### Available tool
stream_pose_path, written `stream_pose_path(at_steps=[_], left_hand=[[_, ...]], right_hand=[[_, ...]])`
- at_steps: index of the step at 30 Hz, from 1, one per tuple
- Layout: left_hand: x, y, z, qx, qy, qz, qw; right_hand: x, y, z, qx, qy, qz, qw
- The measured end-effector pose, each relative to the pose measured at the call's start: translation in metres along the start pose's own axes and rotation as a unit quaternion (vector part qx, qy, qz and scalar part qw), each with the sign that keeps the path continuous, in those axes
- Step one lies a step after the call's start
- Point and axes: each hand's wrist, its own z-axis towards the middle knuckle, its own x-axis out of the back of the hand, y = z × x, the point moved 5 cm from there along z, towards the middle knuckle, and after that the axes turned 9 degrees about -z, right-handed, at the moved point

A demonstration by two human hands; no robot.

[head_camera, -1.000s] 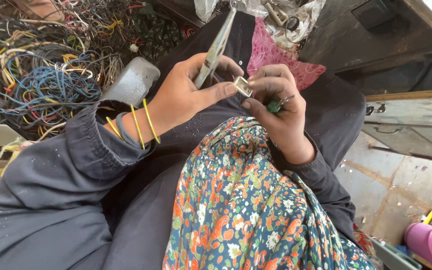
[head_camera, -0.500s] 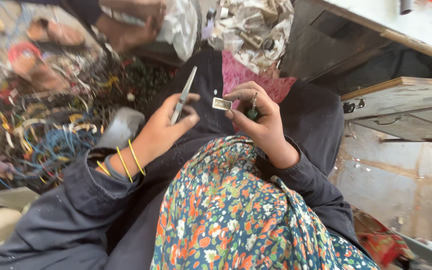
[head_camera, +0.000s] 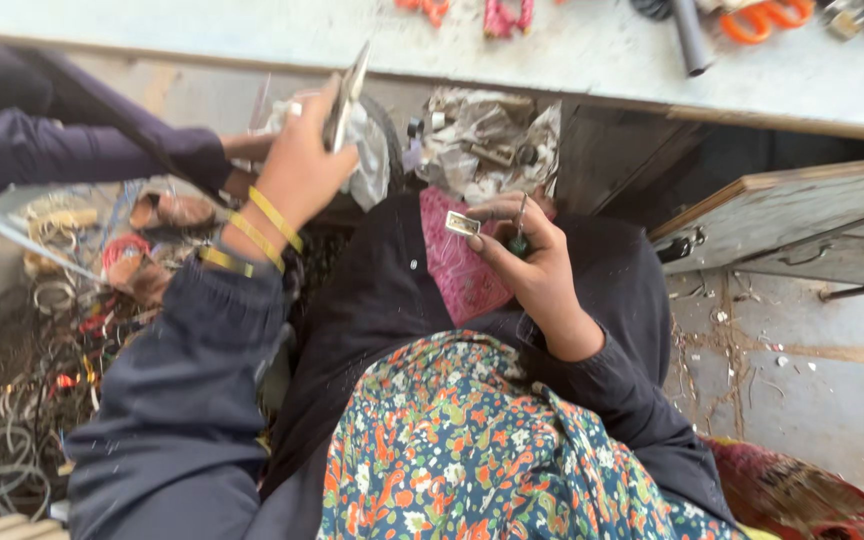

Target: The person uses pliers and a screwdriver to disassemble and adjust a white electrical plug. They then use scissors to trim the internal wires and reassemble the plug housing.

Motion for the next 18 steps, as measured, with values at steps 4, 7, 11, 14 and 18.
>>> stream_pose_path(at_steps=[4,7,11,14,18], left_hand=[[-0.007,-0.048,0.095,-0.021,0.038,0.182,0.982],[-0.007,-0.085,0.153,0.036,0.043,0.31,0.949],[-0.007,-0.058,0.17,-0.061,0.13,0.284,0.948],[-0.032,0.004,0.124,-0.134,0.051,0.042,0.989],[-0.079,0.069,0.018,0.024,-0.153,-0.337,0.929]], right_hand=[[0.017,0.007,0.005,0.001,0.034,0.012,0.999],[0.025,0.016,0.01,-0.018,0.055,0.02,0.998],[0.032,0.022,0.015,-0.023,0.075,0.019,0.997],[0.036,0.022,0.015,-0.036,0.107,0.04,0.993],[0.033,0.026,0.009,-0.074,0.115,0.052,0.989]])
